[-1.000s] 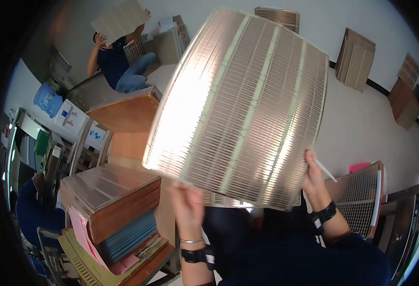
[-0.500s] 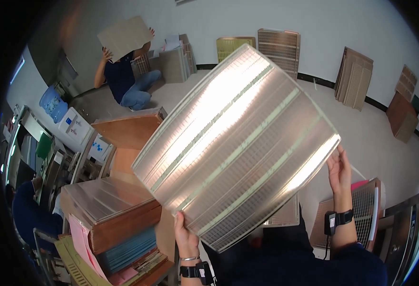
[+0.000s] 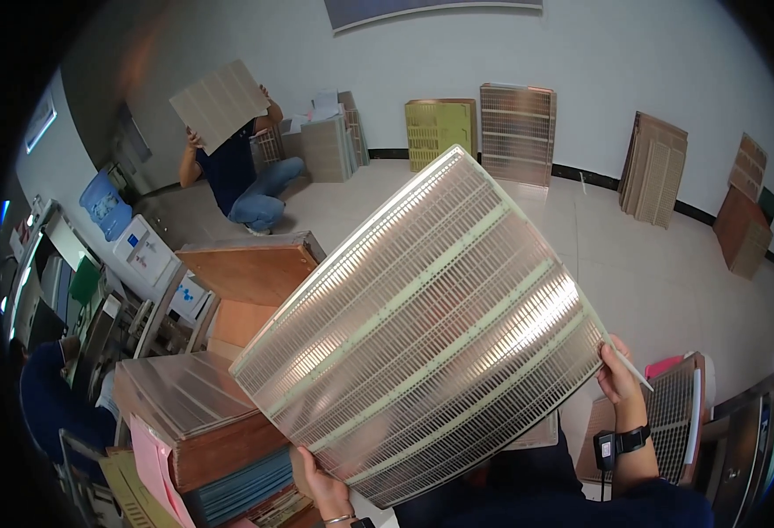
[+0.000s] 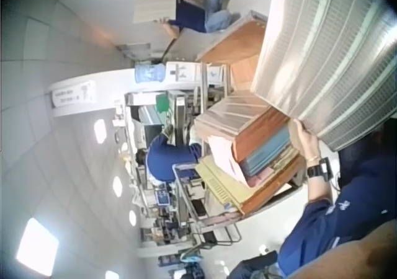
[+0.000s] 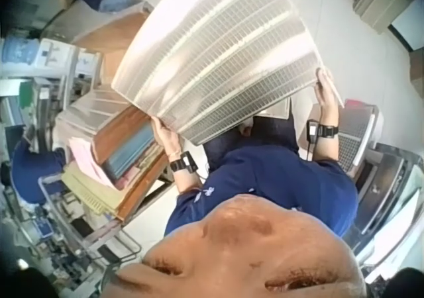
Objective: Inspecting and organizing large metal grid panels and associated paperwork on the floor and at a desk.
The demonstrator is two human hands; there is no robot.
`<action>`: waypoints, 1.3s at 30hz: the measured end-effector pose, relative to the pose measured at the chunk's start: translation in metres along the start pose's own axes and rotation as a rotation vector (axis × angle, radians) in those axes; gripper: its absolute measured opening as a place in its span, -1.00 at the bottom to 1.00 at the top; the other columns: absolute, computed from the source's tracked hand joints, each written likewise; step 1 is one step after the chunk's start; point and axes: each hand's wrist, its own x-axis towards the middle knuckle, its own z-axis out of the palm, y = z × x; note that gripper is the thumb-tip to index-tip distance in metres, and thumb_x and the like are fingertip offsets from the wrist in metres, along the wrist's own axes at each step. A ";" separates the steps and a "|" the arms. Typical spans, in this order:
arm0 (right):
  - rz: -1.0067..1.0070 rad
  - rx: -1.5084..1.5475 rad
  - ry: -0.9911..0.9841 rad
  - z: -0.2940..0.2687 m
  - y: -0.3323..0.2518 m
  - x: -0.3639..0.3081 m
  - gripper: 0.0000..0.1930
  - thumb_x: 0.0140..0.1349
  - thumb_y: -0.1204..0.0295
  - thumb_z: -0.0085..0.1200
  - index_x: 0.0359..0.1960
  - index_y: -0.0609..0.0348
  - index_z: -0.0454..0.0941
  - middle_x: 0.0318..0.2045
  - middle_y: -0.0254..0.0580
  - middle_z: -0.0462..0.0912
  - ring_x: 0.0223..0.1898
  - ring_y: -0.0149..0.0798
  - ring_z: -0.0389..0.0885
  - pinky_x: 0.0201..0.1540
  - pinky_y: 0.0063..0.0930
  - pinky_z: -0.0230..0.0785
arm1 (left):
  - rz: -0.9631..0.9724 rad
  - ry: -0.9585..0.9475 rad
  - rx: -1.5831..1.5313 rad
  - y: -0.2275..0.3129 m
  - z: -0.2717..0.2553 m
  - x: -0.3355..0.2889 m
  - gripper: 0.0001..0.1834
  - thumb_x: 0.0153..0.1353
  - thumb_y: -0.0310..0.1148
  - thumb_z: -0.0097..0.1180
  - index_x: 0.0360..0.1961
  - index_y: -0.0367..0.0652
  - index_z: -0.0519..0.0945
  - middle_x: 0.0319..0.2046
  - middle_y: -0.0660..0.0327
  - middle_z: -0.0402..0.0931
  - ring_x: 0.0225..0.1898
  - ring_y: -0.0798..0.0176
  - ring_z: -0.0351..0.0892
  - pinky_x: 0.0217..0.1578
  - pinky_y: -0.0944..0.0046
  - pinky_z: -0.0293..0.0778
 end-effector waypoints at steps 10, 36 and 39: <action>-0.001 0.000 -0.012 0.007 0.000 -0.010 -0.79 0.21 0.33 0.08 -0.22 0.18 0.48 -0.43 -0.38 0.52 -0.47 -0.54 0.47 -0.49 -0.70 0.36 | 0.001 0.045 -0.004 0.003 -0.010 -0.008 -0.38 0.23 0.04 -0.05 0.13 -0.23 0.30 0.13 0.13 0.28 0.13 0.09 0.23 0.14 0.08 0.15; 0.049 0.017 -0.059 -0.032 0.008 0.066 -0.62 0.32 0.34 -0.13 0.08 0.35 0.30 0.03 -0.10 0.45 0.04 -0.31 0.44 0.12 -0.47 0.30 | -0.082 -0.210 -0.100 0.033 0.012 0.017 -0.38 0.31 0.08 -0.27 0.04 -0.31 0.37 -0.01 0.05 0.43 0.02 0.11 0.42 0.04 0.17 0.34; 0.027 -0.038 -0.114 -0.010 0.008 0.063 -0.56 0.33 0.34 -0.15 0.16 0.37 0.21 0.08 -0.06 0.40 0.09 -0.30 0.40 0.14 -0.48 0.29 | -0.075 -0.217 -0.087 0.035 0.011 0.018 -0.35 0.30 0.10 -0.27 0.04 -0.34 0.36 -0.03 0.04 0.44 0.01 0.12 0.42 0.04 0.20 0.34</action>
